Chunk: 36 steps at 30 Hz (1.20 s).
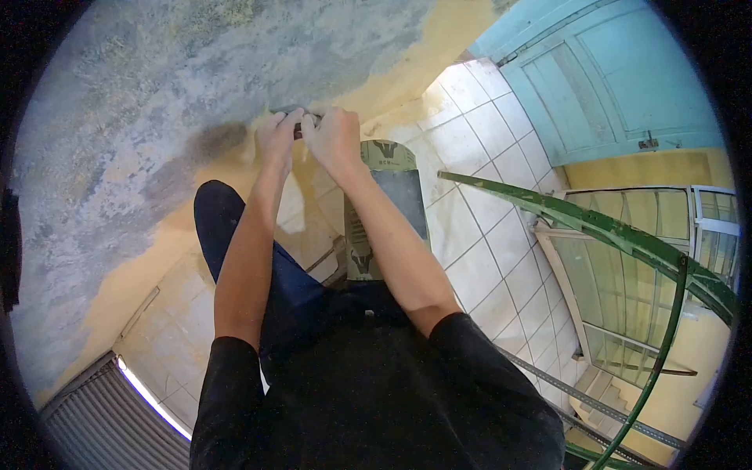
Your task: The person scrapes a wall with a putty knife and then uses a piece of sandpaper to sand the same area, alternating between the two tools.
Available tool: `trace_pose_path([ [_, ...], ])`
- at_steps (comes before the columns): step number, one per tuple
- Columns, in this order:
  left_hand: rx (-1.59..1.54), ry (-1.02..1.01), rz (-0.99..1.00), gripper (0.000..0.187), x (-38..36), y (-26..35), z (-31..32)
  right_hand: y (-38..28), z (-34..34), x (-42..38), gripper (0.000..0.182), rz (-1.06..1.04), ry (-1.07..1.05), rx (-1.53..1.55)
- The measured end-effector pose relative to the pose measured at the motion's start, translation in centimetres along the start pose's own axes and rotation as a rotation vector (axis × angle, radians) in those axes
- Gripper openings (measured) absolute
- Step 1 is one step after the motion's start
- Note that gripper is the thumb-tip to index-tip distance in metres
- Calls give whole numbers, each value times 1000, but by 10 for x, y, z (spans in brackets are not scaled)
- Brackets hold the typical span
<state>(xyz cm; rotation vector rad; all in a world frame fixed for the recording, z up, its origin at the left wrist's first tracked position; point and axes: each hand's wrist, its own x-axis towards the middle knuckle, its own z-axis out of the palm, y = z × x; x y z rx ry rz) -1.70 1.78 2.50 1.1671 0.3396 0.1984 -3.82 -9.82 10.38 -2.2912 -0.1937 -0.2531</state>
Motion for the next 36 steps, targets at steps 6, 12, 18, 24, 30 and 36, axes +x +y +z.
trace_pose_path([
  [6,-40,-16,17,21,-1,3,2,1,1,6,28,57,0,106],
  [12,55,-8,34,21,-2,5,7,-5,-6,11,29,71,-59,83],
  [18,94,18,16,23,-11,12,9,2,-1,10,30,10,-58,58],
  [24,179,30,37,24,-3,-7,-2,3,4,9,30,-8,-40,-12],
  [30,226,-6,28,28,-7,1,-4,3,4,-2,31,43,-36,39],
  [36,162,-13,60,27,1,10,-2,-5,1,-1,28,88,46,92],
])
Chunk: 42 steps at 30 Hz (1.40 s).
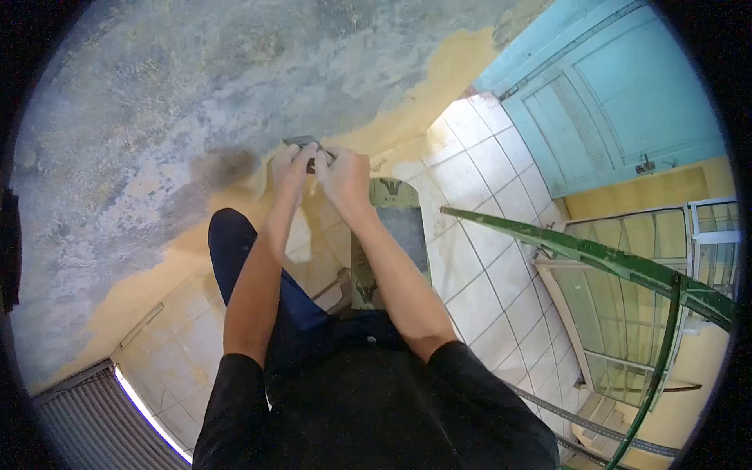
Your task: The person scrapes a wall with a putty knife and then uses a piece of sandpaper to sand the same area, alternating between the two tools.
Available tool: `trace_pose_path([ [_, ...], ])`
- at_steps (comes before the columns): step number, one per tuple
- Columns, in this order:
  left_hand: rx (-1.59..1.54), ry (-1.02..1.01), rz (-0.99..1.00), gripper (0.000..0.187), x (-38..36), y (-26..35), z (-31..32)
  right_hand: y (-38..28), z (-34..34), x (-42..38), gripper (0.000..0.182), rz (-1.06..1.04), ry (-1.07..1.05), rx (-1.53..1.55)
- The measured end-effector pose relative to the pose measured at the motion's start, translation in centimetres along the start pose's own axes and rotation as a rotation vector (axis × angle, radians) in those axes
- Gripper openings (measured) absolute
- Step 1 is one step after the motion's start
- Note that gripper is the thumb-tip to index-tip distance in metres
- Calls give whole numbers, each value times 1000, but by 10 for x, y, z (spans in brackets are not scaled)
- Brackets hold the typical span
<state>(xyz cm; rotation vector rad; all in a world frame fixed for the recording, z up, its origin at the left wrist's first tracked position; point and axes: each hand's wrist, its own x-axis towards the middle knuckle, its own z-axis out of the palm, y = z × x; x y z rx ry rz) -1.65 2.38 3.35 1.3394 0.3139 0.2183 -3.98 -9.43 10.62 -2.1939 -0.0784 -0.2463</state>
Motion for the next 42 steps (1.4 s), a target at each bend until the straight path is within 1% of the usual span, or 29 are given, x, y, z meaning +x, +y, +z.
trace_pose_path([
  [2,1,-16,-18,26,-8,-2,2,19,8,5,28,-79,-18,14],
  [3,23,5,-23,25,-11,1,7,13,3,6,28,-87,-12,15],
  [5,44,31,-29,25,-8,3,7,-2,-9,2,29,12,-60,24],
  [6,31,2,-19,25,-5,2,1,0,-3,4,29,12,-63,23],
  [7,20,-29,-11,25,-5,-1,-1,2,6,6,29,-31,-52,-24],
  [9,68,-4,-25,25,-16,-5,-1,10,6,-3,29,-58,-43,-75],
  [11,110,27,3,26,-10,5,2,11,-1,5,27,-47,-85,7],
  [13,92,25,58,27,-13,13,6,-3,-4,1,27,-33,-59,21],
  [15,65,-1,15,27,-7,4,-3,-1,-3,-5,27,-1,-38,27],
  [16,36,-23,-14,28,-5,0,-6,5,0,-2,27,3,-71,8],
  [17,35,-24,-9,28,-5,-4,-3,9,3,2,27,0,-101,-8],
  [19,53,12,-28,28,-11,2,3,2,-4,-1,27,-6,-77,-13],
  [22,48,-36,24,28,-5,-1,-7,-1,3,-1,28,-30,-66,-36],
  [24,70,-15,-3,27,-7,-10,-6,5,3,-3,28,-64,-67,-51],
  [26,89,14,-10,26,-1,-11,-5,14,3,1,27,0,-133,8],
  [27,95,17,10,26,-8,4,-1,7,3,3,27,-5,-133,10],
  [28,102,17,20,25,-15,12,1,0,1,0,27,-27,-99,-4],
  [29,102,15,13,25,-9,1,-2,-2,0,-4,27,-45,-65,-19],
  [30,54,3,-45,24,0,-21,-8,6,0,-10,27,-29,-70,-25],
  [31,4,-6,-87,24,4,-21,-10,12,3,-7,26,-61,-80,-19],
  [33,22,-4,-49,24,-6,-12,-2,10,5,0,26,-113,-89,-4],
  [34,40,-6,-24,24,-11,-4,1,5,0,0,26,-66,-90,-21],
  [35,42,-3,-28,24,-4,-8,-3,3,-3,-3,27,-9,-92,-42],
  [36,66,-19,-44,24,6,-19,-8,9,2,-4,27,-1,-95,-43],
  [38,91,-42,-66,24,3,-25,-9,26,12,-4,24,-109,3,0],
  [39,123,-30,-64,25,-1,-21,-6,22,7,-3,24,-113,8,-1],
  [41,155,-19,-60,25,-2,-13,1,14,-6,-4,24,-3,-130,-32],
  [42,91,-35,-70,25,0,-15,0,12,-2,-1,24,-6,-132,-29],
])
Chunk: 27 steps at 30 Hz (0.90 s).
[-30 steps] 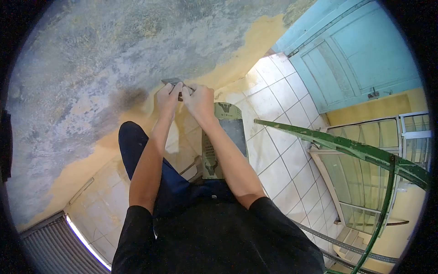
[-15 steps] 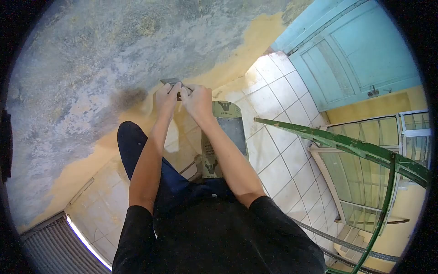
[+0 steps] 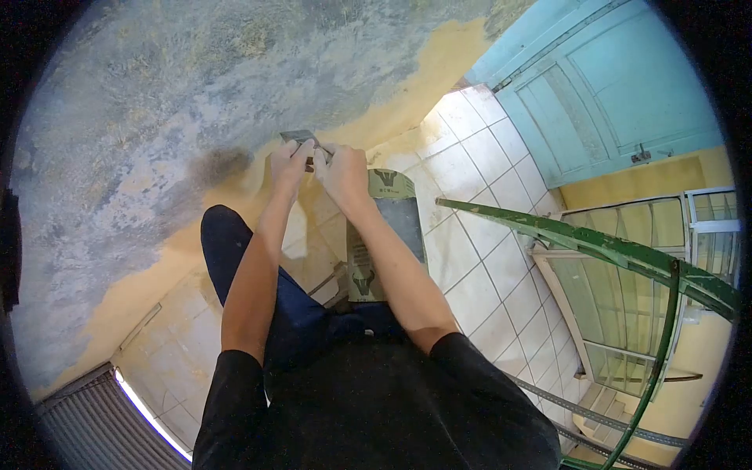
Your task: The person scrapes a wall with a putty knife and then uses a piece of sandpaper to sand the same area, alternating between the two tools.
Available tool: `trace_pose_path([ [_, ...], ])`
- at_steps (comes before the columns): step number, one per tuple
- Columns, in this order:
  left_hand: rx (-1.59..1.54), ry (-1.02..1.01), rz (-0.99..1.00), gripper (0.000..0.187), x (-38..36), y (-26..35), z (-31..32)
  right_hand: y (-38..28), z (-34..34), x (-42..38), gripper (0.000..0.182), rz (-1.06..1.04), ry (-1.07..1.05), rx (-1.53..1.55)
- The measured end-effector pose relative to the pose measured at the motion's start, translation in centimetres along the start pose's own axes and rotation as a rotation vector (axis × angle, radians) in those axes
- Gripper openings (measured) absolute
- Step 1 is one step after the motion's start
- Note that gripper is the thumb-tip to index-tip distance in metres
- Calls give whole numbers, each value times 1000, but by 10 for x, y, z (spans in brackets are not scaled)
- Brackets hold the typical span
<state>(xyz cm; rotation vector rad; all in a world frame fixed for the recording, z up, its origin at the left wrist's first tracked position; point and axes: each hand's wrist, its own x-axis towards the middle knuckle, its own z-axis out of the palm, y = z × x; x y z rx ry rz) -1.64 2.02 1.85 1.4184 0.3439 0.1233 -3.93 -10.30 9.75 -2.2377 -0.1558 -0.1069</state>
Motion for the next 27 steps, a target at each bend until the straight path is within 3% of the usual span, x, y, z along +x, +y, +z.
trace_pose_path([
  [2,-56,-14,-26,26,-2,-11,-5,0,9,-3,28,-95,83,-97],
  [8,-78,-46,-99,21,-10,14,1,1,-1,2,23,-48,28,-108],
  [12,-78,44,-115,21,-8,2,-4,8,22,4,23,-146,78,-87],
  [20,54,20,-73,25,6,-11,-5,9,12,4,27,7,-16,-70],
  [24,97,9,-102,27,1,-17,-7,14,21,-1,27,-62,58,-102],
  [27,92,7,-70,30,1,-8,-2,11,12,3,27,73,-71,-99],
])
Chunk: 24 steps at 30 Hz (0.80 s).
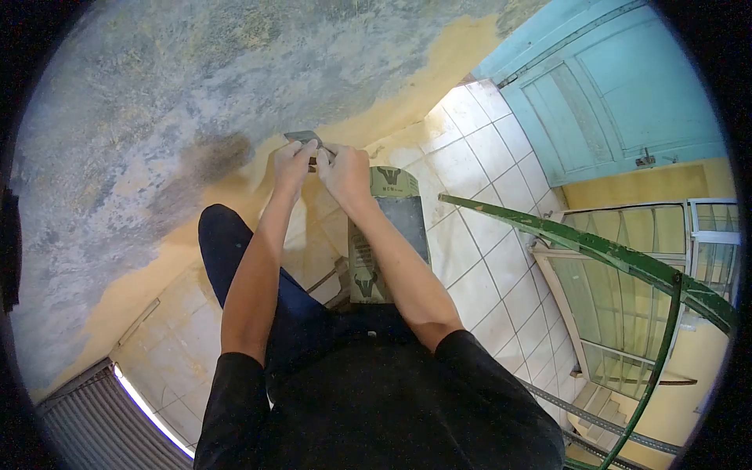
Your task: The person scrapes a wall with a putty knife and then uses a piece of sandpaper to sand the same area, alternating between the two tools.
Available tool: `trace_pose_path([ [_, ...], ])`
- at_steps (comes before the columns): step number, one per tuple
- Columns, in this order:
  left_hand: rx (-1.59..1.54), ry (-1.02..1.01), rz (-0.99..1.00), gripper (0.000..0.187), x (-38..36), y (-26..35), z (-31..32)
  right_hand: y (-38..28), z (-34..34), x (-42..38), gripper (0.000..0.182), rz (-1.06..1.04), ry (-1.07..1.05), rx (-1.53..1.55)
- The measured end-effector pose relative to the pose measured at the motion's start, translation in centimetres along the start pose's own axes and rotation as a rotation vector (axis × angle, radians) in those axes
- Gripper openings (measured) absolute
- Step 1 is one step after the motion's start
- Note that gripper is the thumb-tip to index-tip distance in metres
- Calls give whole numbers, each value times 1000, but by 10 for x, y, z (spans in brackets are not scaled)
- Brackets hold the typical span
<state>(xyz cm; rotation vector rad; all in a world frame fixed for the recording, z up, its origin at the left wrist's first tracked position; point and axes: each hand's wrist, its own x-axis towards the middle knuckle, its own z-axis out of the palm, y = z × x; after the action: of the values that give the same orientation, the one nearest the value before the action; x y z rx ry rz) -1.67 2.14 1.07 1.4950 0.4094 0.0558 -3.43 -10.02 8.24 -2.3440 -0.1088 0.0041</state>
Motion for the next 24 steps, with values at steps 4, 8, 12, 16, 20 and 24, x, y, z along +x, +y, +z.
trace_pose_path([
  [4,54,-17,-40,26,9,-13,-9,17,15,-5,24,-132,131,74],
  [8,-70,27,23,31,4,-7,1,-5,0,-7,26,19,61,85],
  [12,12,-5,31,33,5,-10,-3,1,5,0,26,-96,100,45],
  [16,94,-25,36,33,7,-7,-7,7,15,6,25,-141,122,79],
  [20,44,19,37,33,0,4,-6,-2,3,-5,21,-31,71,155],
  [24,-44,-23,21,29,-5,3,-10,1,7,-12,21,-65,150,135],
])
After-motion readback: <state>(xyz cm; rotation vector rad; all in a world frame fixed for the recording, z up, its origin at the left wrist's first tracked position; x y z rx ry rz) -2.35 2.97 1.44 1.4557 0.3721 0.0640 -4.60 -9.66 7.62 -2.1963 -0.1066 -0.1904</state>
